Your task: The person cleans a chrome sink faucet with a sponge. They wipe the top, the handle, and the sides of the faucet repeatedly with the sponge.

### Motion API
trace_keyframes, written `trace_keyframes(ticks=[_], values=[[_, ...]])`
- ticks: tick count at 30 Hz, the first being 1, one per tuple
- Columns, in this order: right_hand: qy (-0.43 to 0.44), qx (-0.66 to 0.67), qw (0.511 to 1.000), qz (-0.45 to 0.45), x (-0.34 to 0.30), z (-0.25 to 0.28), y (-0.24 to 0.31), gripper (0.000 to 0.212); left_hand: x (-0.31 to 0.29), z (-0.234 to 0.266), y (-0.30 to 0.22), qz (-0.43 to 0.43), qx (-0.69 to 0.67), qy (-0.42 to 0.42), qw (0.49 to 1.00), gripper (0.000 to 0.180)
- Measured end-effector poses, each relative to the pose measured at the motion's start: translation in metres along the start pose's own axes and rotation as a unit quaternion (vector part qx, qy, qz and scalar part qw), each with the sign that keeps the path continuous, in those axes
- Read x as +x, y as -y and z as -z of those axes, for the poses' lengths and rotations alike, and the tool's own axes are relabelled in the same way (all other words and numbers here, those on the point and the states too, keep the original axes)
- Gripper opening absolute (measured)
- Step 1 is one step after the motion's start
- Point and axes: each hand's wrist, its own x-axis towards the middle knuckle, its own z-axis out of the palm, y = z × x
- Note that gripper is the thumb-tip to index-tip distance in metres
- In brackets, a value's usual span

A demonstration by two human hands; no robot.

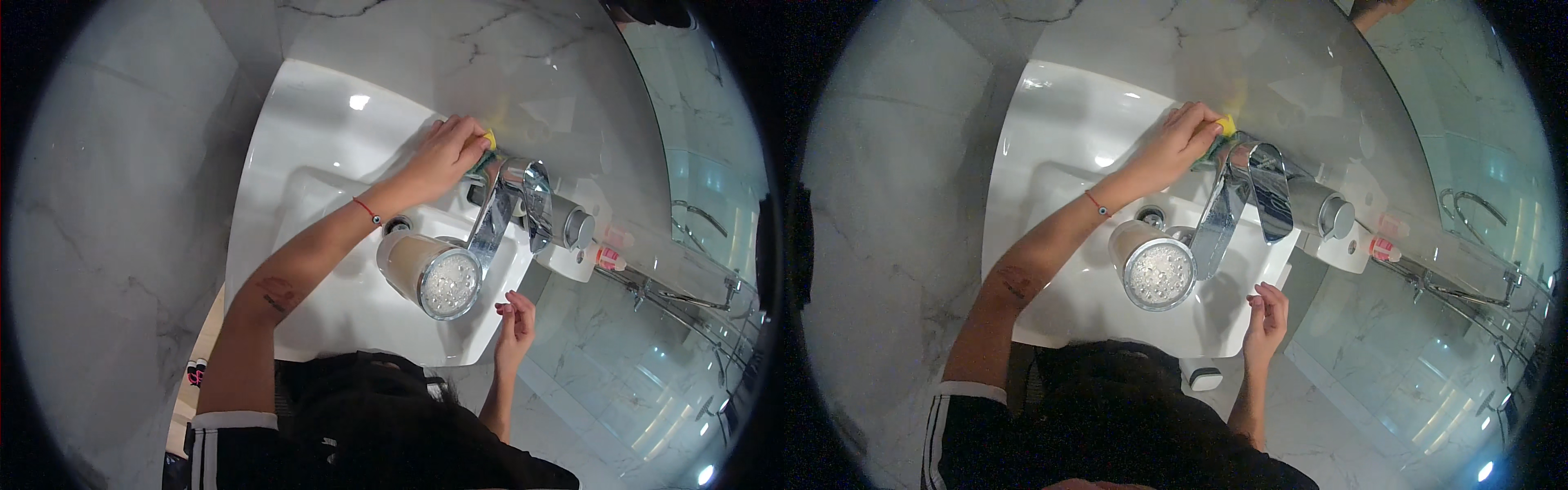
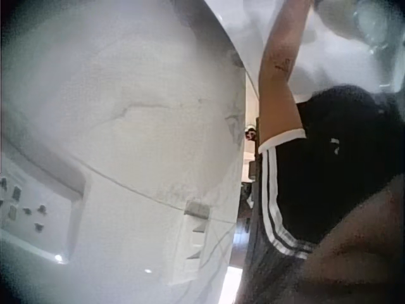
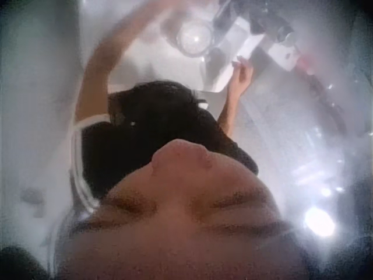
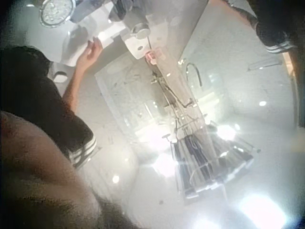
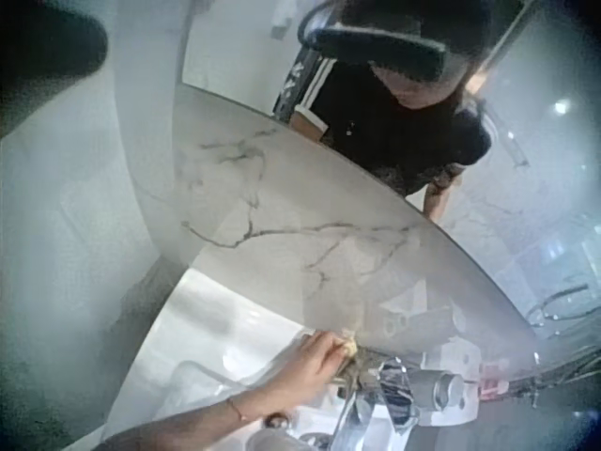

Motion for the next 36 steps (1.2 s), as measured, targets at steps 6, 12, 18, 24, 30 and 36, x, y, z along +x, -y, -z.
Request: trace_keyframes(ticks=[6,12,18,24,30,36], values=[[0.004,0.014,1.000,-0.016,-0.002,-0.002,0.001,0.015,0.003,-0.015,-0.024,-0.167,-0.058,-0.068,0.982,0.024],[0.021,0.021,0.999,-0.021,0.001,-0.004,-0.003,0.016,0.000,-0.009,-0.014,-0.103,-0.007,-0.006,0.995,0.023],[0.025,0.003,1.000,-0.002,0.006,-0.005,-0.003,0.016,-0.002,-0.006,-0.009,-0.095,-0.015,-0.017,0.995,0.022],[0.010,0.015,1.000,-0.018,-0.001,-0.005,-0.009,0.017,0.004,-0.010,-0.009,-0.102,-0.027,-0.007,0.994,0.022],[0.026,0.030,0.999,-0.037,0.001,-0.006,-0.016,0.015,-0.005,-0.005,-0.028,-0.082,-0.037,0.012,0.996,0.023],[0.011,0.003,1.000,-0.026,0.004,0.001,-0.015,0.017,-0.008,-0.001,0.004,-0.020,0.152,0.003,0.988,0.017]])
